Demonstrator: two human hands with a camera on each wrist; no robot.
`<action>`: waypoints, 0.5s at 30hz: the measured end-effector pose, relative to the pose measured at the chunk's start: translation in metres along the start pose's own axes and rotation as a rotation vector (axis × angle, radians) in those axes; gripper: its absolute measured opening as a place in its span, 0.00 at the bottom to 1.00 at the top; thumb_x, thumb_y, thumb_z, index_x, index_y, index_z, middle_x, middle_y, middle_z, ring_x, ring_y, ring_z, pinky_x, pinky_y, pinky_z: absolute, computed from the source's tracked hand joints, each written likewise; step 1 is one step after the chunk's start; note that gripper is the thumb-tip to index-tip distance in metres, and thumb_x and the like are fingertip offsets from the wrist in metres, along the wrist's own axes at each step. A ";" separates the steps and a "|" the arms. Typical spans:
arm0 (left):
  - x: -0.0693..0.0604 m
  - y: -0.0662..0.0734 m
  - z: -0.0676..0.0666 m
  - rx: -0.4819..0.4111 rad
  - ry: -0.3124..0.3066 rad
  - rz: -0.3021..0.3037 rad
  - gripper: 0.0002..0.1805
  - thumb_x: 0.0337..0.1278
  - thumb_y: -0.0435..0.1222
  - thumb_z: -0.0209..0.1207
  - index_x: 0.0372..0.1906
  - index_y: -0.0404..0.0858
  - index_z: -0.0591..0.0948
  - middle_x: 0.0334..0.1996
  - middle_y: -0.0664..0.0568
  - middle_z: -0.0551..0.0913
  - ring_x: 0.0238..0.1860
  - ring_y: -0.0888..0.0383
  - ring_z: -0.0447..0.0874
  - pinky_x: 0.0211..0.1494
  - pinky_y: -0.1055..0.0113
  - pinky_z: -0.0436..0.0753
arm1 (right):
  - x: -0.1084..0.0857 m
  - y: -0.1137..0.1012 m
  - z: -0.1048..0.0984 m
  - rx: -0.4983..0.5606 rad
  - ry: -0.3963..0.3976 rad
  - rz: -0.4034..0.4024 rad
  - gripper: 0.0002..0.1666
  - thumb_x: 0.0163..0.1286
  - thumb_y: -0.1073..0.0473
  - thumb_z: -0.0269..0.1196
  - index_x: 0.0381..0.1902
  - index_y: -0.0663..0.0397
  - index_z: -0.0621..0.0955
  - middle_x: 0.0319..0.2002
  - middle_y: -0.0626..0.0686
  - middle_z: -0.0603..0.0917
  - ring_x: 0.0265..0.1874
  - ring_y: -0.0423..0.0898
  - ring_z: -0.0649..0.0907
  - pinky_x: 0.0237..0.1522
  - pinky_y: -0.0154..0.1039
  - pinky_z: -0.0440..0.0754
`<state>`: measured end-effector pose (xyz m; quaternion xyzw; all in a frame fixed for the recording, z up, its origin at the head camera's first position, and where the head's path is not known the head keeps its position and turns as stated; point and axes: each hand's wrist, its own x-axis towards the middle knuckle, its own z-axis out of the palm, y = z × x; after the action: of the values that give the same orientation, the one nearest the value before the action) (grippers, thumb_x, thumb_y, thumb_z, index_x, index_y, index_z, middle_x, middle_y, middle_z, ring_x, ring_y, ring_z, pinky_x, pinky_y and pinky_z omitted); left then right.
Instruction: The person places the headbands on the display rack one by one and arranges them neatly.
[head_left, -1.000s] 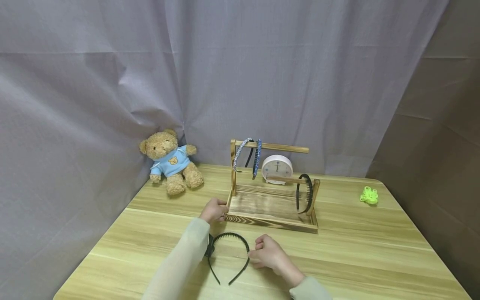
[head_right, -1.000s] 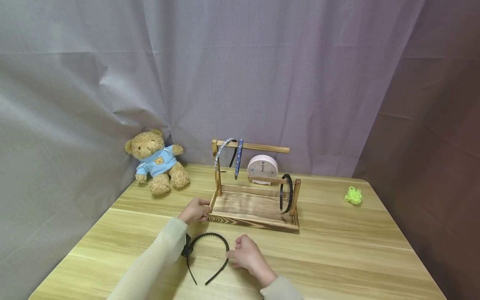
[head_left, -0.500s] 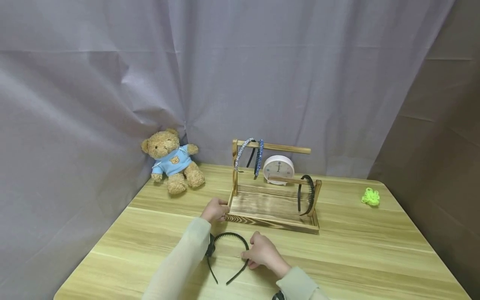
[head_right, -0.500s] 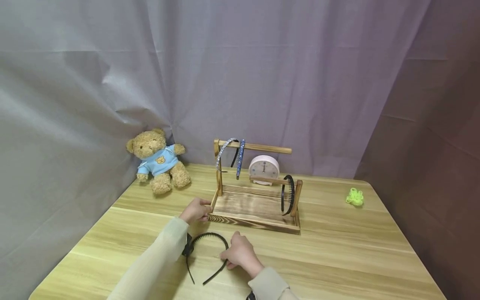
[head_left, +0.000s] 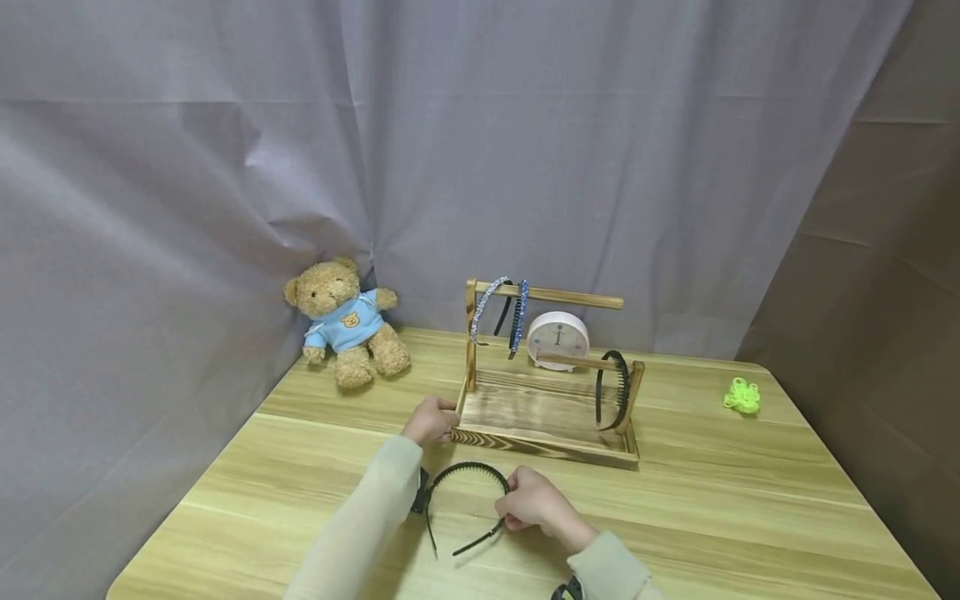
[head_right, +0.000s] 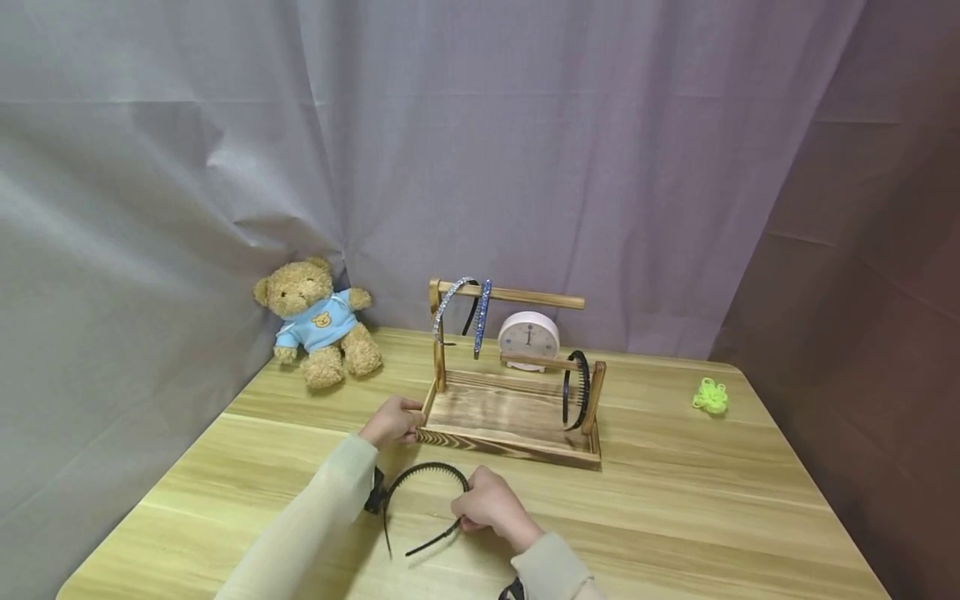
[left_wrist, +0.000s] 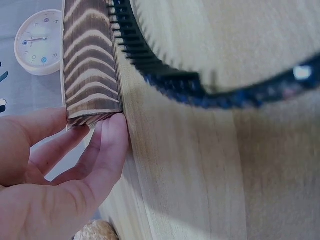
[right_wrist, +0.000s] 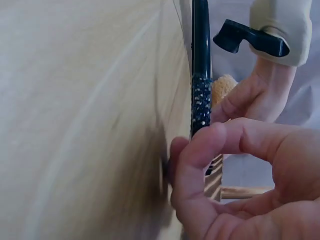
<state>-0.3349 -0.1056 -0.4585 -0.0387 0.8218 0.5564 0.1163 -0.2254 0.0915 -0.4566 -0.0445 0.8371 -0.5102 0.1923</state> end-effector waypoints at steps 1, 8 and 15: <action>0.000 0.000 -0.001 0.001 0.001 -0.001 0.24 0.66 0.28 0.53 0.65 0.26 0.70 0.27 0.51 0.75 0.16 0.68 0.63 0.24 0.77 0.76 | 0.000 0.001 -0.001 0.026 -0.010 0.004 0.13 0.56 0.75 0.60 0.39 0.69 0.71 0.28 0.57 0.77 0.18 0.41 0.78 0.23 0.30 0.83; 0.001 -0.002 0.000 0.009 0.007 0.004 0.23 0.66 0.28 0.54 0.64 0.25 0.72 0.33 0.45 0.80 0.18 0.65 0.67 0.24 0.74 0.78 | -0.003 0.009 -0.008 0.143 -0.068 -0.006 0.10 0.66 0.71 0.58 0.42 0.74 0.73 0.29 0.61 0.83 0.20 0.41 0.80 0.27 0.33 0.86; 0.005 -0.002 0.002 -0.009 0.012 -0.001 0.23 0.66 0.27 0.53 0.65 0.25 0.71 0.18 0.55 0.70 0.15 0.67 0.64 0.22 0.76 0.75 | -0.007 0.010 -0.020 0.247 -0.110 -0.085 0.22 0.66 0.72 0.58 0.53 0.85 0.68 0.34 0.66 0.82 0.23 0.44 0.83 0.33 0.39 0.88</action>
<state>-0.3391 -0.1045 -0.4617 -0.0429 0.8198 0.5600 0.1117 -0.2249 0.1151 -0.4556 -0.0839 0.7535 -0.6139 0.2200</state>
